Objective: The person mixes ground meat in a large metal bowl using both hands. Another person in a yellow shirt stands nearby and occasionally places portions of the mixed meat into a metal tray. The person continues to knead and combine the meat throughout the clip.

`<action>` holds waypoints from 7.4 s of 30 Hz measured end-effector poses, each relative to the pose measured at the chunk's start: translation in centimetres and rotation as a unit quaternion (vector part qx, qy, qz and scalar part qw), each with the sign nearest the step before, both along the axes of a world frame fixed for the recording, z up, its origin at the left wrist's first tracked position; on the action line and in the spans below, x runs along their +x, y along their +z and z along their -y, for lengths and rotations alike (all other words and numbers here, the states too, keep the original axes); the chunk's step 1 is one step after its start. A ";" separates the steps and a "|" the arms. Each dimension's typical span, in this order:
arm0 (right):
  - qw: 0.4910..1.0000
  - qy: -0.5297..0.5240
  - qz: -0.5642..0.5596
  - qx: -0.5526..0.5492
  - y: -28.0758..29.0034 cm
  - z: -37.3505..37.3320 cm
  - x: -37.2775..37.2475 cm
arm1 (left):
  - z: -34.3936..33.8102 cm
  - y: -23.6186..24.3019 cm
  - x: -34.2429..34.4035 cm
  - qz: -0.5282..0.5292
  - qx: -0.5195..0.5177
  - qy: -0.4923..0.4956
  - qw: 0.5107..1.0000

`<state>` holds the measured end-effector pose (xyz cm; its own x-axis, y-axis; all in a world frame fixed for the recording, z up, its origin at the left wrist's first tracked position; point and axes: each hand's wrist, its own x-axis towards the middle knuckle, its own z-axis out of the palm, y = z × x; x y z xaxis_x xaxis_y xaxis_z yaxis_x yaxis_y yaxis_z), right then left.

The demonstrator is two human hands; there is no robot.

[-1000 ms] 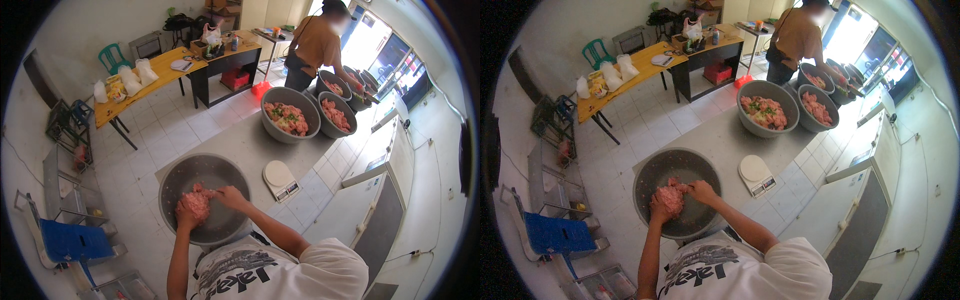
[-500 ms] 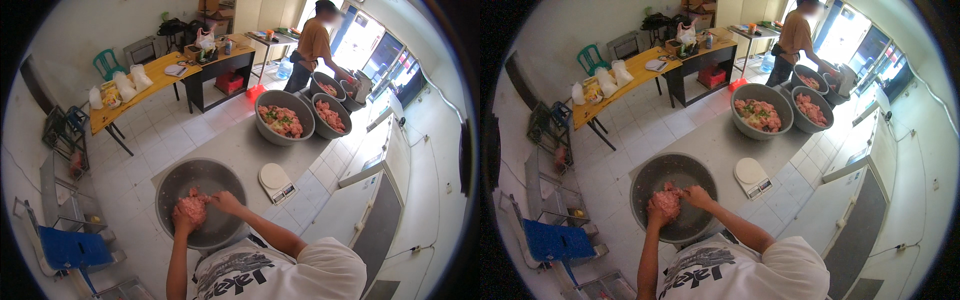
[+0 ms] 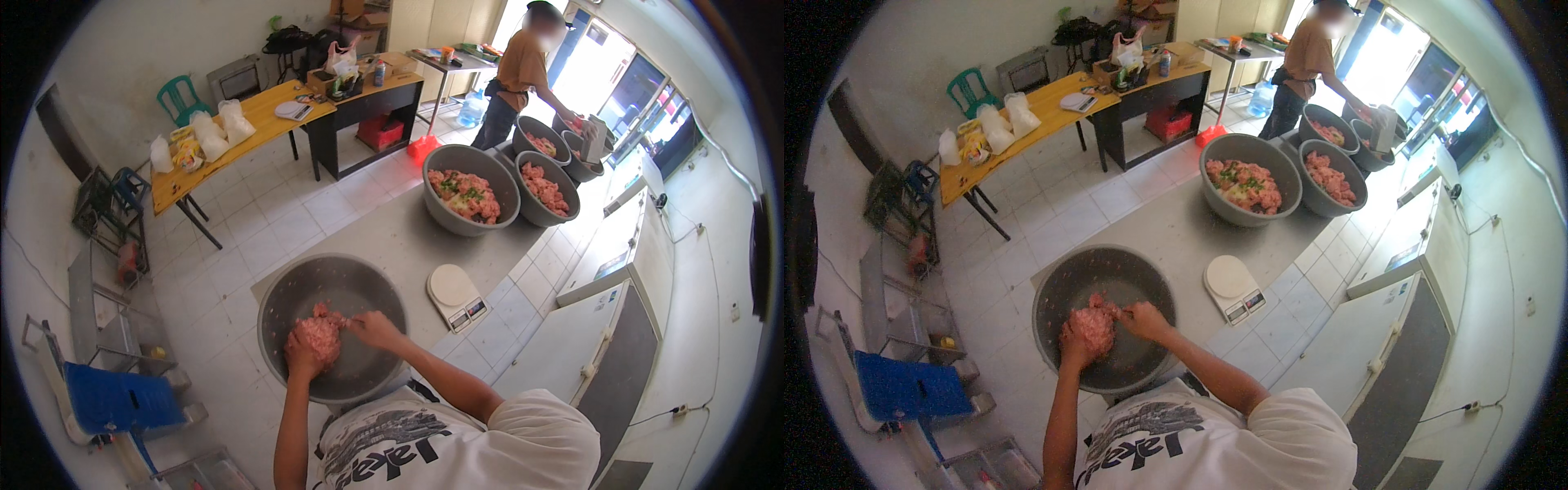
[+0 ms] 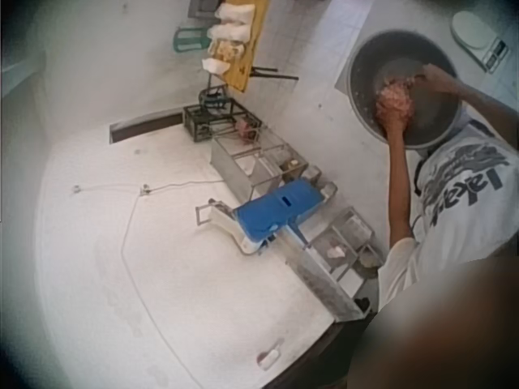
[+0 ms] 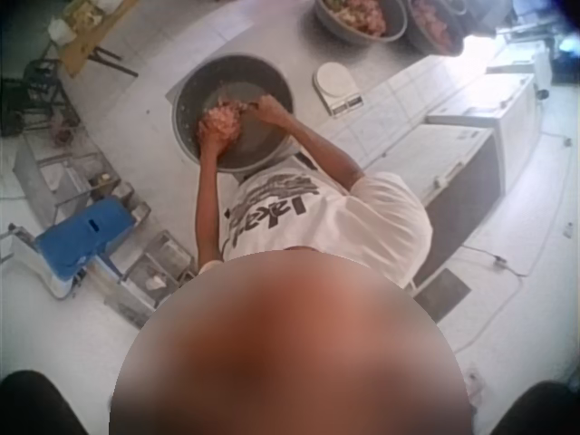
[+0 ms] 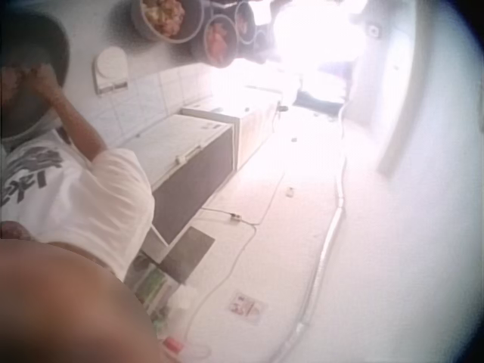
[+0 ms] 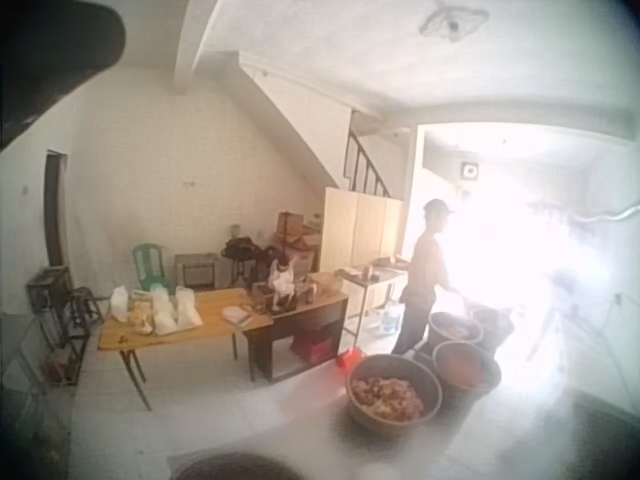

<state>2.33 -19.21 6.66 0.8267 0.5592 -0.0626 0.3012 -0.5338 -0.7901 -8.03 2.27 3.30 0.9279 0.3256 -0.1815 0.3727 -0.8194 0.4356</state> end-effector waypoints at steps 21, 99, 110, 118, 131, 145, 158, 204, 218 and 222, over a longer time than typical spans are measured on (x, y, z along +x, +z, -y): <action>0.999 -0.028 -0.020 0.018 0.1 0.8 -0.1 | 0.0 2.1 0.4 -0.003 -0.004 -0.019 1.000; 0.933 0.263 0.049 -0.240 -1.4 -7.7 4.5 | 2.3 1.3 0.0 -0.010 -0.057 -0.013 0.998; 0.927 0.265 0.050 -0.262 4.3 -5.2 8.1 | 2.0 3.1 0.9 -0.098 -0.126 0.032 0.987; 0.934 0.179 0.060 -0.305 7.0 -5.1 2.8 | 2.7 3.2 0.9 -0.069 -0.106 0.033 0.991; 0.938 0.263 0.203 -0.095 0.1 -6.7 4.3 | 3.0 1.3 1.2 -0.074 -0.026 0.019 0.997; 0.937 0.264 -0.193 -0.126 -0.1 -4.8 10.3 | 1.2 1.7 1.0 -0.077 -0.074 0.002 0.994; 0.869 0.259 0.180 -0.382 2.7 -7.3 2.5 | 4.9 -0.1 0.9 0.017 -0.034 0.060 0.997; 0.768 0.470 -0.011 -0.435 -0.2 -16.1 12.6 | 4.3 0.2 -0.4 -0.001 -0.046 0.000 0.999; 0.914 0.379 -0.097 -0.108 -5.8 -5.8 12.3 | 3.5 1.6 0.4 0.038 -0.035 -0.030 0.998; 0.892 0.334 -0.281 -0.121 -7.2 -4.7 14.1 | 3.8 0.6 0.3 0.032 0.024 -0.025 0.999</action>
<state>16.40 -14.55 -0.55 0.1149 0.8287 -0.5478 0.2078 -0.5593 -0.8025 -7.74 -1.51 3.89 0.9523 0.2864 -0.1055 0.3038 -0.8568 0.4166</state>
